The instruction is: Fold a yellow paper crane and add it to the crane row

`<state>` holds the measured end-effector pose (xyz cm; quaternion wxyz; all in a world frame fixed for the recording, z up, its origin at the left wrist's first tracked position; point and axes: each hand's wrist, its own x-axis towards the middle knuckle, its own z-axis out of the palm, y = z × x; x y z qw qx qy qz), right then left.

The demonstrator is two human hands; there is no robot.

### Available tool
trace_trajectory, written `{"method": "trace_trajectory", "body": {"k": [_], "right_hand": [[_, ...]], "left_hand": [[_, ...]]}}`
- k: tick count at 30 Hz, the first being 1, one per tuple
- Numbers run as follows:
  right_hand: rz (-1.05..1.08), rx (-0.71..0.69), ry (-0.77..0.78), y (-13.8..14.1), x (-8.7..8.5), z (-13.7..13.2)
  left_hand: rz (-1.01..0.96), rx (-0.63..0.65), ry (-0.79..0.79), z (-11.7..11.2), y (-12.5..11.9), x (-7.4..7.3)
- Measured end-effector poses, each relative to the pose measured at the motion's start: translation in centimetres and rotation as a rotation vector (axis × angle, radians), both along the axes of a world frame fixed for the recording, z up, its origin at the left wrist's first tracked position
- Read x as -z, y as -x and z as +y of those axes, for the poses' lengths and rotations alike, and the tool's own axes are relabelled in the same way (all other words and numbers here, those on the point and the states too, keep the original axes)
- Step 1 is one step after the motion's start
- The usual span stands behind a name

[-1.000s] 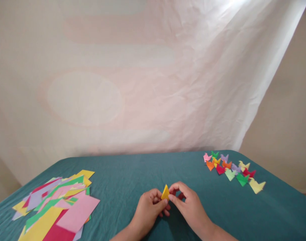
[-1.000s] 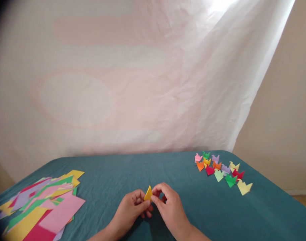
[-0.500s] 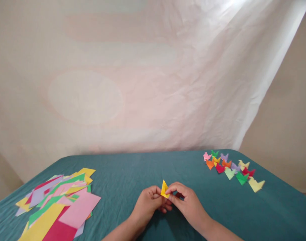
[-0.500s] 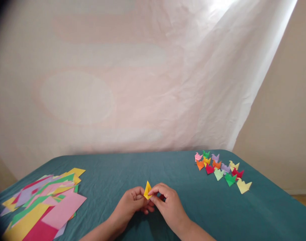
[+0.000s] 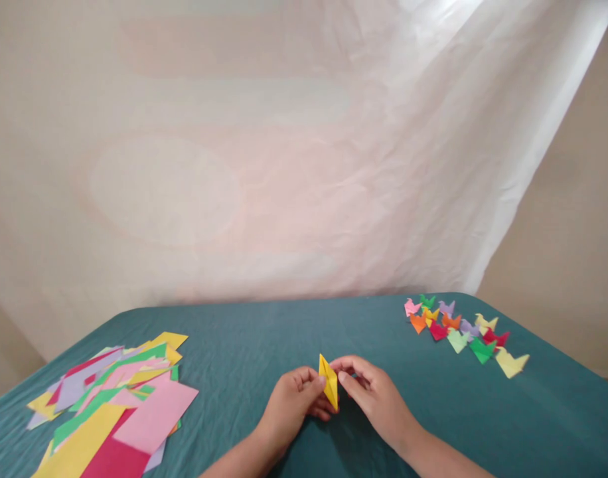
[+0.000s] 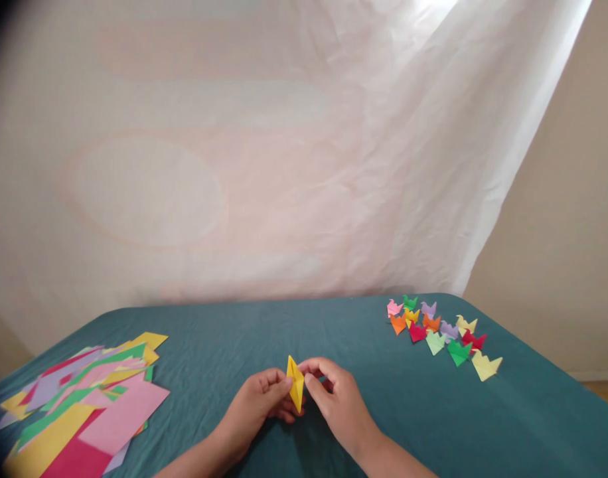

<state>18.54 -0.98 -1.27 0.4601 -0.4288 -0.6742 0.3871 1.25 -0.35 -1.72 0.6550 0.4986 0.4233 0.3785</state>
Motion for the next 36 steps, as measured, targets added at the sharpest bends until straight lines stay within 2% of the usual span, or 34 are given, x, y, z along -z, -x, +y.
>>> {"method": "trace_trajectory", "body": {"k": [2, 6, 12, 19, 28, 32, 36], "right_hand": [[-0.035, 0.026, 0.051, 0.0, 0.1, 0.1], [-0.146, 0.060, 0.057, 0.1, 0.8, 0.4], [-0.191, 0.097, 0.057, 0.3, 1.3, 0.5], [-0.193, 0.100, 0.042, 0.4, 0.8, 0.2], [-0.091, 0.066, 0.166, 0.1, 1.1, 0.6], [-0.019, 0.014, 0.239, 0.1, 0.9, 0.5], [-0.012, 0.040, 0.240, 0.3, 0.6, 0.2]], "left_hand": [[0.095, -0.037, -0.079, 0.0, -0.1, 0.1], [0.249, -0.066, -0.219, -0.2, -0.1, 0.0], [0.354, -0.062, -0.280, -0.3, 0.2, -0.2], [0.344, -0.076, -0.336, -0.5, 0.0, -0.9], [0.308, -0.110, -0.339, -0.6, 0.1, -1.0], [0.280, -0.122, -0.326, -0.4, 0.2, -0.8], [0.229, -0.156, -0.300, 0.0, 0.2, -0.3]]}}
